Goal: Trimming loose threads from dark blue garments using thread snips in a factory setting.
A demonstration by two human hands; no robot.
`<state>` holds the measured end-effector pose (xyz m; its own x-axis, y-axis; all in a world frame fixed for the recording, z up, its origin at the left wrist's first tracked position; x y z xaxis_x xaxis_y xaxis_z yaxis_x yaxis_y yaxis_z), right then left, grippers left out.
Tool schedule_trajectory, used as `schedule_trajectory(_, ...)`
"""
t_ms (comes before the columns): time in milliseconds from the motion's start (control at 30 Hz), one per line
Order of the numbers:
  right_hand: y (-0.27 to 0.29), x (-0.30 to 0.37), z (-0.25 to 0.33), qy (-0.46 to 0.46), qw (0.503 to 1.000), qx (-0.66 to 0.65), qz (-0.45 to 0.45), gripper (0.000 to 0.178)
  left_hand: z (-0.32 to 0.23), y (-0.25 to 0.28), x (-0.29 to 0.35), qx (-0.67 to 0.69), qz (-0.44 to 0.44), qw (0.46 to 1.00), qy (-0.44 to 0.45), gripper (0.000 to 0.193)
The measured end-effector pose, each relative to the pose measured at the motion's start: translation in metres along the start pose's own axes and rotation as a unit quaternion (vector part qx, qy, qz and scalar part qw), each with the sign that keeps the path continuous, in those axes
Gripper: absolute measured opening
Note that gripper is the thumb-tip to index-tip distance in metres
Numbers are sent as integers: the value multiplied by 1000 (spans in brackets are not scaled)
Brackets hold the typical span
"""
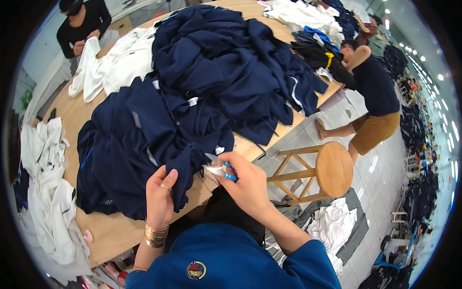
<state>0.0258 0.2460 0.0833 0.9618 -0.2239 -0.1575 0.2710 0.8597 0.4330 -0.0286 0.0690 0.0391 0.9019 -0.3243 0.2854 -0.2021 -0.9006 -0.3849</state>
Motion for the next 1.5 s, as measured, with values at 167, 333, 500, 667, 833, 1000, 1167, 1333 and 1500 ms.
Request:
schedule_trajectory(167,4,4,9,29,999,30,-26,33,0,-8,4,63,40,996,45,12)
schedule_trajectory(333,1,5,13,71,996,55,-28,23,-1,-6,6,71,52,995,38,13)
schedule_trajectory(500,-4,5,28,171,966,193,-20,22,3,-2,7,47,42,998,16,14)
schedule_trajectory(667,-5,3,28,196,955,220,-25,24,3,-2,9,50,56,997,9,15)
schedule_trajectory(833,-6,3,27,185,960,210,-23,26,2,-2,8,44,45,998,9,15)
schedule_trajectory(1000,-10,-1,28,200,957,211,-7,26,4,1,6,35,49,998,10,15)
schedule_trajectory(1167,-2,-3,29,211,952,221,8,27,1,-6,2,21,70,997,21,14)
schedule_trajectory(1333,-7,-8,27,224,952,197,70,25,-5,2,4,-32,47,998,35,13)
schedule_trajectory(1500,-5,-5,29,244,949,185,78,25,-10,8,2,-51,74,996,25,11)
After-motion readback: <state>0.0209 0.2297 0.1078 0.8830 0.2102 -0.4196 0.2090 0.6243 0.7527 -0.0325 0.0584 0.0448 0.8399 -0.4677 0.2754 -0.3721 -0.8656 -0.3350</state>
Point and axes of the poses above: each hand's wrist, its own x-axis away from the middle knuckle, its own y-axis out of the back of the hand, z = x × y, the point moved 5 cm from there along -x, towards the middle knuckle, and after that the axes turned 6 degrees about -x, right-handed, at the moved point
